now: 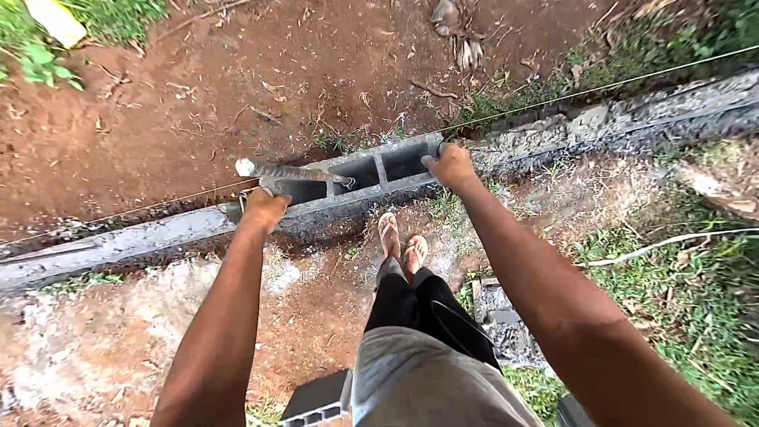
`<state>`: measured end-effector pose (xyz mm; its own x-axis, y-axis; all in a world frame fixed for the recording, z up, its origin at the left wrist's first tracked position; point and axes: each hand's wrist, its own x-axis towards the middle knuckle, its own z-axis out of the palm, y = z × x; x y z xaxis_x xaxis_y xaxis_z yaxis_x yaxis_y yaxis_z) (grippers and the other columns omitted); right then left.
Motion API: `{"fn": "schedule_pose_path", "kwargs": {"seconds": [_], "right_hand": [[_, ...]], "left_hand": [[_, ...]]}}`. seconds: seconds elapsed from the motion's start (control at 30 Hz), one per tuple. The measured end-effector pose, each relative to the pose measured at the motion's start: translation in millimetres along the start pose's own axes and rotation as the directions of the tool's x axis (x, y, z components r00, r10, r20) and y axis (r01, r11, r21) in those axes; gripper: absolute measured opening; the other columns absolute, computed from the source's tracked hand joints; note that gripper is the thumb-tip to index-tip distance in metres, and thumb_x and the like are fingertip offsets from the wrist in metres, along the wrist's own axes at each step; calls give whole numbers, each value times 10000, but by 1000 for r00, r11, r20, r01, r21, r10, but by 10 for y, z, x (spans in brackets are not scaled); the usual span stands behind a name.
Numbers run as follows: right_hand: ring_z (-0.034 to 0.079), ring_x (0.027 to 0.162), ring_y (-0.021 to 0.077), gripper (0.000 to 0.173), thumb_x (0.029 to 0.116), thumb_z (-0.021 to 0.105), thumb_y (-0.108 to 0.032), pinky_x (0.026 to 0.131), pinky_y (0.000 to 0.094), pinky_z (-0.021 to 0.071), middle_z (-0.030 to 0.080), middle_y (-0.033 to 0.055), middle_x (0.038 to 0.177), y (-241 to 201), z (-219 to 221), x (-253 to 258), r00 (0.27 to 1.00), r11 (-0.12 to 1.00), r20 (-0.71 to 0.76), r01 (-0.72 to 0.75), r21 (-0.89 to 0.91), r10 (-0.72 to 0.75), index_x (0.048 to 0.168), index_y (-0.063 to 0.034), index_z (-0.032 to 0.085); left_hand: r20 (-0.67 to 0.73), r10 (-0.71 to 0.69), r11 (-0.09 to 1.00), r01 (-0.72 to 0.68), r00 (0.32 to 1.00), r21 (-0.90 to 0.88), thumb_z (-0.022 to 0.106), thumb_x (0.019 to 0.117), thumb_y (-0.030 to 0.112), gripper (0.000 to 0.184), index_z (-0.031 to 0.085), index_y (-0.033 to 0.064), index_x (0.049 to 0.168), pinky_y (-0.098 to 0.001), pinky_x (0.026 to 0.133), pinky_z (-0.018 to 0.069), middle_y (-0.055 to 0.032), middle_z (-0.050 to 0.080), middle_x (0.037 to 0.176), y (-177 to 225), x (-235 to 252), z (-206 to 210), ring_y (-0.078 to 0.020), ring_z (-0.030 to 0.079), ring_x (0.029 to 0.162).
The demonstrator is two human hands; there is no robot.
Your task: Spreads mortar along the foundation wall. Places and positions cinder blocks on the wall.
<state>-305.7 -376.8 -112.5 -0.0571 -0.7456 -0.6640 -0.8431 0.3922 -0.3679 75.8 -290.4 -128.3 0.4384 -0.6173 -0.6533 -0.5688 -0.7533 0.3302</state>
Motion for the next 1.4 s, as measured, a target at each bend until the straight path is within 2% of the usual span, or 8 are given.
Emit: {"fn": "schedule_pose_path", "kwargs": {"seconds": [0.07,0.17,0.27,0.43,0.6,0.8,1.0,1.4], "right_hand": [[639,1166,453,484,988,660,-408,988,666,483,676,284,1182,33,63,30,1000,998,-11,-21,51,21,1201,26,664],[620,1211,459,545,976,687,-419,1023,667,466,662,291,1234,6,105,69,998,996,1,-61,64,61,1288,23,626],[605,1229,469,558,974,697,-403,1036,670,453,648,302,1252,-32,104,116,995,995,37,-91,51,89,1303,39,608],[606,1214,485,486,997,668,-334,1025,679,456,644,318,1239,-117,45,127,989,993,89,-116,22,114,1270,65,612],[653,1065,497,394,1012,646,-284,903,690,502,661,326,1103,-144,37,74,986,990,91,-138,4,137,1149,85,625],[669,1014,438,365,1022,638,-272,909,639,511,672,279,1031,-135,36,93,982,989,117,-147,-10,147,1157,66,610],[673,964,399,333,1020,641,-272,888,598,521,669,247,967,-145,22,105,980,990,140,-142,-24,144,1066,58,622],[677,985,383,340,1030,621,-297,895,577,513,682,233,983,-124,40,67,981,987,124,-143,-75,152,1100,36,632]], "left_hand": [[9,-24,1000,24,1000,-3,684,977,235,409,603,-74,1232,-683,1002,448,-310,630,1227,35,-67,-11,-454,602,1186],[22,-58,998,58,998,-19,705,976,214,492,552,-25,1378,-631,1091,426,-273,595,1361,84,-161,-49,-410,561,1294],[56,12,987,-21,998,159,694,989,227,435,588,-118,1230,-684,1028,436,-347,615,1243,98,-158,-108,-494,582,1215],[63,-99,992,93,993,89,681,977,276,402,617,-99,1109,-701,899,478,-332,649,1085,177,-92,-131,-488,640,1052],[97,-75,995,68,992,74,649,1006,279,361,648,-81,1032,-705,867,481,-308,661,1004,185,-102,-158,-480,652,989],[87,-61,996,55,994,68,639,1012,268,323,649,-46,935,-670,754,504,-260,658,881,112,-76,-112,-439,657,837],[86,-76,995,70,993,73,650,1012,252,292,646,-38,973,-659,778,512,-248,662,896,109,-68,-106,-420,663,851],[84,-102,994,97,991,55,635,1020,251,284,645,-31,987,-637,763,517,-227,666,876,92,-87,-89,-399,665,830]]}}
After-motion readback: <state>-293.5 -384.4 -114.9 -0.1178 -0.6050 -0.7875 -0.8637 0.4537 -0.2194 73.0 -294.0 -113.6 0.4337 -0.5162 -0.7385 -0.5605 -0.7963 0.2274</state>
